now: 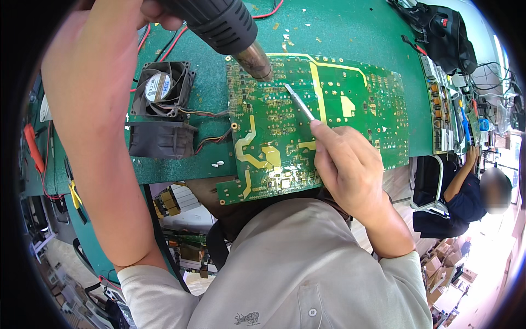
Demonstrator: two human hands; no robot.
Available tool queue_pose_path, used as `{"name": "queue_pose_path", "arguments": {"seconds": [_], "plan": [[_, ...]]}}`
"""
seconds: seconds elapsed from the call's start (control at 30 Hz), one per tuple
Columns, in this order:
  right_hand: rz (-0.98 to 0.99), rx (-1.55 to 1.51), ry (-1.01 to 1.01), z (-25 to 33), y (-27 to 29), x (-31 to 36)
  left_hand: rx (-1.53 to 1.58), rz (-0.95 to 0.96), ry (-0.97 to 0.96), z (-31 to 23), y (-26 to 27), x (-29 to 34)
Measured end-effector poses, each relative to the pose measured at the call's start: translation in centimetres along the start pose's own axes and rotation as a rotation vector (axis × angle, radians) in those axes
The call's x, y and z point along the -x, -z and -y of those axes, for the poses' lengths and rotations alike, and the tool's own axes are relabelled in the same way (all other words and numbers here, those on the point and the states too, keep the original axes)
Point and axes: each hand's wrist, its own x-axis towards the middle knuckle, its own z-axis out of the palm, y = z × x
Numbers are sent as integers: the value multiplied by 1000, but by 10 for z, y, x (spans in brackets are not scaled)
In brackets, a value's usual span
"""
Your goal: The person uses a hot air gun and a metal tool to heat and scrape a green circuit board. The person repeatedly applies heat and scrapes the same area of the board throughout the clip.
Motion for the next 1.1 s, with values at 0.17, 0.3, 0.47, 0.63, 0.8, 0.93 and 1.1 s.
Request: {"name": "queue_pose_path", "arguments": {"seconds": [0.17,0.3,0.47,0.63,0.8,0.93,1.1], "plan": [[-23,45,18,2,-4,1,-2,3,6,2,-4,0],[-48,54,-2,3,-6,2,-1,6,6,0,-3,-1],[-93,6,-35,0,2,5,-2,17,4,-1,-6,1],[-86,7,10,-8,3,11,2,26,8,-6,-12,3],[-86,26,45,-11,-5,13,2,37,6,-9,-19,6],[-59,88,50,-7,-7,11,4,43,6,-9,-20,6],[-25,153,47,-1,-10,11,2,42,9,-6,-15,4]]}}
